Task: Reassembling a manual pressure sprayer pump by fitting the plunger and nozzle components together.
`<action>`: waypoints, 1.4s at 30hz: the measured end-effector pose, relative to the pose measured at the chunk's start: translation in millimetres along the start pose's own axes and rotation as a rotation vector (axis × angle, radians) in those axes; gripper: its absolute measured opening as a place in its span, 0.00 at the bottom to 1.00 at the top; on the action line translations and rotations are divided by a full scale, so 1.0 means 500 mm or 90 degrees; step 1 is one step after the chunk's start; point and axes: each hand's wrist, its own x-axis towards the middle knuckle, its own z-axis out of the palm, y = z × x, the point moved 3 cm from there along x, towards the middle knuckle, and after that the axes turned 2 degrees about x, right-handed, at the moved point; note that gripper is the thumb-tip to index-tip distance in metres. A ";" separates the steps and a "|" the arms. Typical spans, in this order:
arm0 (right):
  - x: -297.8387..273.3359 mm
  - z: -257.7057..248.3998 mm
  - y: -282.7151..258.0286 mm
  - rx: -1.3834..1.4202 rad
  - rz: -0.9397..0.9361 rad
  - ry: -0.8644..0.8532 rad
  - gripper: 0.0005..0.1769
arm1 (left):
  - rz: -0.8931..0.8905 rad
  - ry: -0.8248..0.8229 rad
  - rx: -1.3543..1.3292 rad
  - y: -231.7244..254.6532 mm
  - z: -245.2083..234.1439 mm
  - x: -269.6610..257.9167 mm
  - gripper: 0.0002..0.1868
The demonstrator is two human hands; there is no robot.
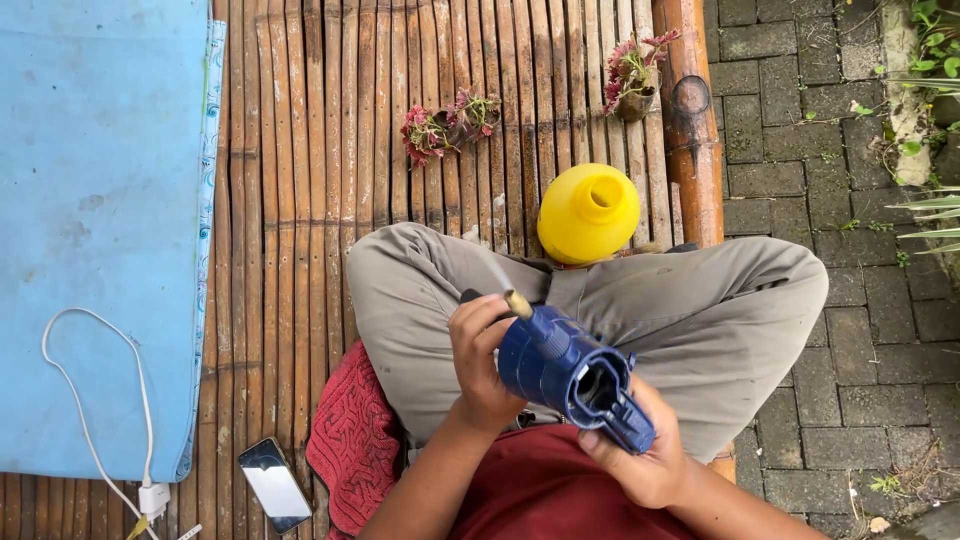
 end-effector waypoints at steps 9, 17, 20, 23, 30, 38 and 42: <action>0.058 -0.023 -0.042 0.503 0.208 -0.142 0.48 | 0.190 -0.219 0.044 0.014 -0.067 0.035 0.07; 0.026 -0.061 0.048 0.386 0.292 0.004 0.51 | 0.252 -0.379 0.259 0.113 -0.070 0.104 0.07; 0.019 -0.076 0.048 0.340 0.313 0.080 0.47 | 0.251 -0.469 0.365 0.132 -0.085 0.100 0.11; 0.028 -0.103 0.046 0.435 0.259 0.077 0.42 | 0.273 -0.512 0.416 0.142 -0.123 0.133 0.10; 0.008 -0.091 0.155 0.685 0.411 0.077 0.35 | 0.312 -0.430 0.175 0.153 -0.148 0.151 0.26; 0.040 -0.131 0.163 0.567 0.348 0.065 0.34 | 0.116 -0.396 0.259 0.091 -0.132 0.100 0.28; 0.063 -0.136 0.119 0.463 0.290 0.036 0.36 | -0.049 -0.473 0.242 0.077 -0.133 0.074 0.28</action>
